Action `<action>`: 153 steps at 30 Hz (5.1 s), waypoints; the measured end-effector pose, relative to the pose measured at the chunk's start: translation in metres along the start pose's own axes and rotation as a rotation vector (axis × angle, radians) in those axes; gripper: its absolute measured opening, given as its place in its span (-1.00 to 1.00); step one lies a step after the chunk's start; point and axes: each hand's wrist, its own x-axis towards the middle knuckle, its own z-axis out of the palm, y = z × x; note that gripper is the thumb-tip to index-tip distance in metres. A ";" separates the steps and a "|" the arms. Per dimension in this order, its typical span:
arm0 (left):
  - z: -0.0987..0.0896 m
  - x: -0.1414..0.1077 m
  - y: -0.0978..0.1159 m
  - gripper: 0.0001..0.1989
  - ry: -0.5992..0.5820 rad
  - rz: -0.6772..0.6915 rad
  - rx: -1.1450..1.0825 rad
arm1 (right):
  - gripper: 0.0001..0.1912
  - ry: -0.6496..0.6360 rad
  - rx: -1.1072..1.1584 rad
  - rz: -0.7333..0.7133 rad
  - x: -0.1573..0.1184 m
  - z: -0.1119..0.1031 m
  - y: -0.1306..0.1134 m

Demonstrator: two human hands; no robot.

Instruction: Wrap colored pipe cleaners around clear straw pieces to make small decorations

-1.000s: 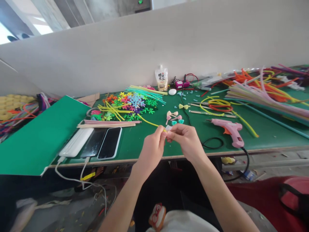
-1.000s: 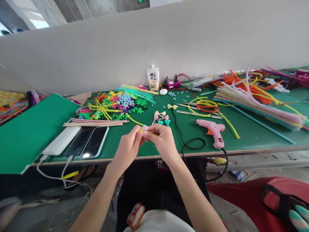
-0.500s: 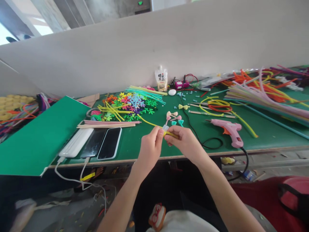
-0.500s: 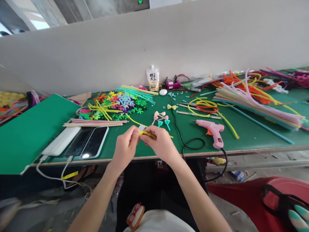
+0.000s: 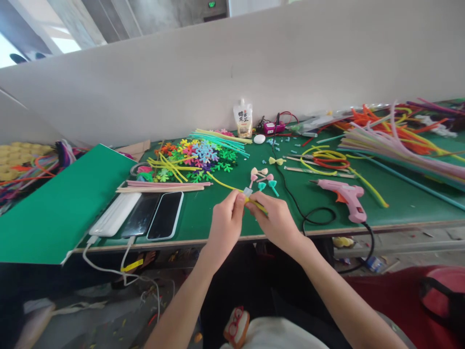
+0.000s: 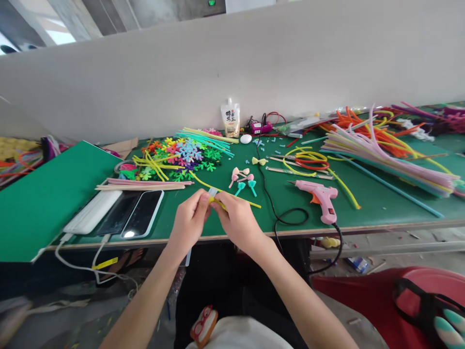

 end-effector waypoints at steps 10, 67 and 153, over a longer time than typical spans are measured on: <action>0.005 0.003 -0.005 -0.62 -0.021 -0.068 -0.136 | -0.74 0.074 -0.493 -0.389 0.001 0.004 0.015; -0.012 -0.008 -0.003 -0.73 -0.095 0.404 0.235 | -0.75 -0.477 1.548 0.802 -0.009 0.000 0.012; -0.016 0.004 0.013 -0.63 -0.522 -0.658 -1.065 | -0.70 -0.119 -0.718 -0.754 0.014 -0.031 -0.009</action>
